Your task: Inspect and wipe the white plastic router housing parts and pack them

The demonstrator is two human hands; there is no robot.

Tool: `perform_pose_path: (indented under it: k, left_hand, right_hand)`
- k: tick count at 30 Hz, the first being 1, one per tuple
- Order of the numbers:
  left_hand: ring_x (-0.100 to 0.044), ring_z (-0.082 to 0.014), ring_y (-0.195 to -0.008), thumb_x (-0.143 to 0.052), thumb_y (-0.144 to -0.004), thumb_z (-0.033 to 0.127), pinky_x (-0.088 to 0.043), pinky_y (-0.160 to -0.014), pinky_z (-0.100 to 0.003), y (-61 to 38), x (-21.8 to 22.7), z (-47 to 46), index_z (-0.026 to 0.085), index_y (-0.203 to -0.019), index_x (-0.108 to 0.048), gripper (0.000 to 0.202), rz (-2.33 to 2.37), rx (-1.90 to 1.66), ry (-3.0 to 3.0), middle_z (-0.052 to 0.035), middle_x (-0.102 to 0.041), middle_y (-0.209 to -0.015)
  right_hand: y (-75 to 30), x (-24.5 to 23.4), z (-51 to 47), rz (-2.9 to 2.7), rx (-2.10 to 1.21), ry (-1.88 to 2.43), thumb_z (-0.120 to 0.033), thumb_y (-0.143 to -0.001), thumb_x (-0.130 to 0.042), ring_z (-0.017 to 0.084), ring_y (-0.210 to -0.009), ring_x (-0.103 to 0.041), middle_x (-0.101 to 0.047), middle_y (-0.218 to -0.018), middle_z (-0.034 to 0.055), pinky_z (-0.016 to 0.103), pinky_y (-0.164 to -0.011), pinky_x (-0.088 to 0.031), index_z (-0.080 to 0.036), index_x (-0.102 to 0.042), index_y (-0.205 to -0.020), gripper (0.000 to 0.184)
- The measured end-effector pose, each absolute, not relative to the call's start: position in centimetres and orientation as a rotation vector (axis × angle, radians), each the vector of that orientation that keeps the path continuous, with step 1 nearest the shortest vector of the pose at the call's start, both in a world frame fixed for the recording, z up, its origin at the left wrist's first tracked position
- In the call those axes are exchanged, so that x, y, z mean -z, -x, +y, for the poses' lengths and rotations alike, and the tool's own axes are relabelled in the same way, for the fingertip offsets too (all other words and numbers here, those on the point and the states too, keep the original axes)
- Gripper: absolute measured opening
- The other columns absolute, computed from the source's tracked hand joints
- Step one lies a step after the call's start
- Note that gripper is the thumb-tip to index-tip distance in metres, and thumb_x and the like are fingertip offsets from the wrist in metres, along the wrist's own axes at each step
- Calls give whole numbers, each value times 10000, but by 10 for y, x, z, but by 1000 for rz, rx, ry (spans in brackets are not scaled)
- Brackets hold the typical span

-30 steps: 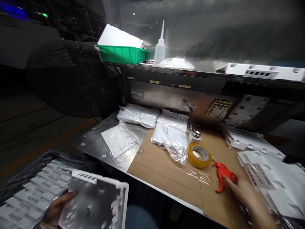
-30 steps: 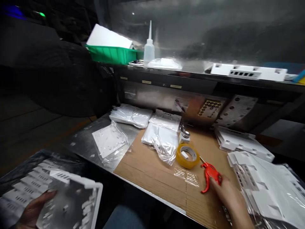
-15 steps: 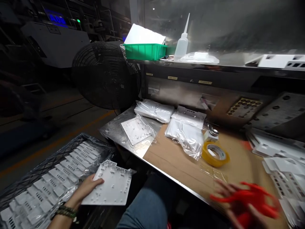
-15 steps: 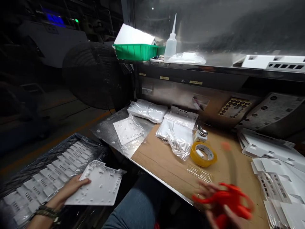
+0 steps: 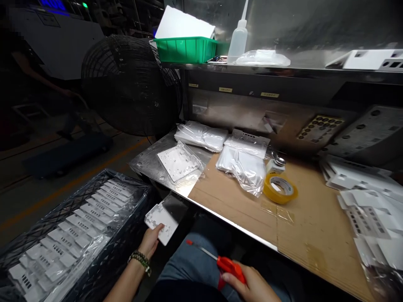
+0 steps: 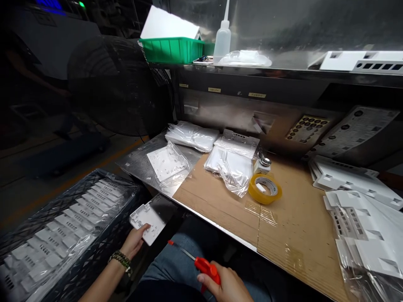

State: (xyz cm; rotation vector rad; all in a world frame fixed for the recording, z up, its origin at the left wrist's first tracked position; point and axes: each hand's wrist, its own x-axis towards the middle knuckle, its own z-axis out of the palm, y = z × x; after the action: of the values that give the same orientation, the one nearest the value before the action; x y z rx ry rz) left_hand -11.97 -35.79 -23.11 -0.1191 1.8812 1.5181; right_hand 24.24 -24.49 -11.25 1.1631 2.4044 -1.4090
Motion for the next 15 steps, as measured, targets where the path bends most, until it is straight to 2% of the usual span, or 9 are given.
perform_pose_path:
  k: [2, 3, 6, 8, 9, 12, 15]
  left_hand:
    - [-711, -246, -1065, -725, -885, 130, -586, -972, -461, 132, 221, -367, 128, -981, -704, 98, 1977, -1464, -53, -73, -748, -1092]
    - [-687, -268, -1160, -734, -827, 80, -545, -1052, -464, 138, 214, -372, 152, -959, -726, 150, 2007, -1443, -163, -68, -758, -1132]
    - [-558, -262, -1384, -698, -652, 8, -380, -1218, -354, 153, 190, -386, 284, -1002, -792, 456, 1997, -1400, -499, 23, -750, -1272]
    - [-533, -241, -1411, -678, -597, 27, -315, -1244, -302, 157, 182, -389, 338, -1057, -797, 568, 1961, -1385, -624, 77, -733, -1307]
    - [-540, -243, -1406, -674, -586, 43, -302, -1249, -302, 157, 181, -390, 331, -1063, -796, 570, 1959, -1386, -635, 75, -733, -1309]
    - [-556, -310, -1387, -689, -605, 135, -340, -1237, -370, 155, 189, -387, 242, -986, -770, 405, 2030, -1427, -473, -23, -769, -1237]
    - [-663, -395, -1235, -698, -653, 269, -518, -1090, -484, 149, 200, -387, 186, -929, -673, 289, 2036, -1450, -177, -144, -794, -995]
  right_hand:
    - [-247, 102, -237, 2400, 1452, -1212, -715, -941, -484, 256, -900, -702, -785, -935, 58, 286, -853, -488, -255, -739, -1075, 544]
    - [-248, 98, -233, 2395, 1472, -1204, -717, -941, -483, 258, -901, -699, -783, -937, 59, 292, -860, -488, -250, -738, -1087, 551]
    - [-246, 90, -228, 2374, 1507, -1117, -723, -919, -524, 262, -885, -694, -779, -940, 58, 300, -843, -490, -243, -741, -1070, 548]
    - [-242, 87, -228, 2382, 1464, -1158, -707, -924, -529, 265, -877, -694, -777, -935, 55, 302, -820, -483, -251, -737, -1046, 516]
    - [-240, 85, -229, 2388, 1438, -1186, -696, -931, -527, 264, -871, -694, -776, -928, 53, 300, -809, -478, -255, -734, -1027, 497]
    - [-234, 78, -233, 2383, 1444, -1120, -676, -929, -556, 245, -846, -692, -778, -910, 38, 277, -777, -464, -252, -727, -975, 460]
    - [-233, 70, -240, 2402, 1402, -1097, -677, -923, -570, 243, -846, -702, -782, -909, 38, 271, -759, -449, -243, -722, -972, 462]
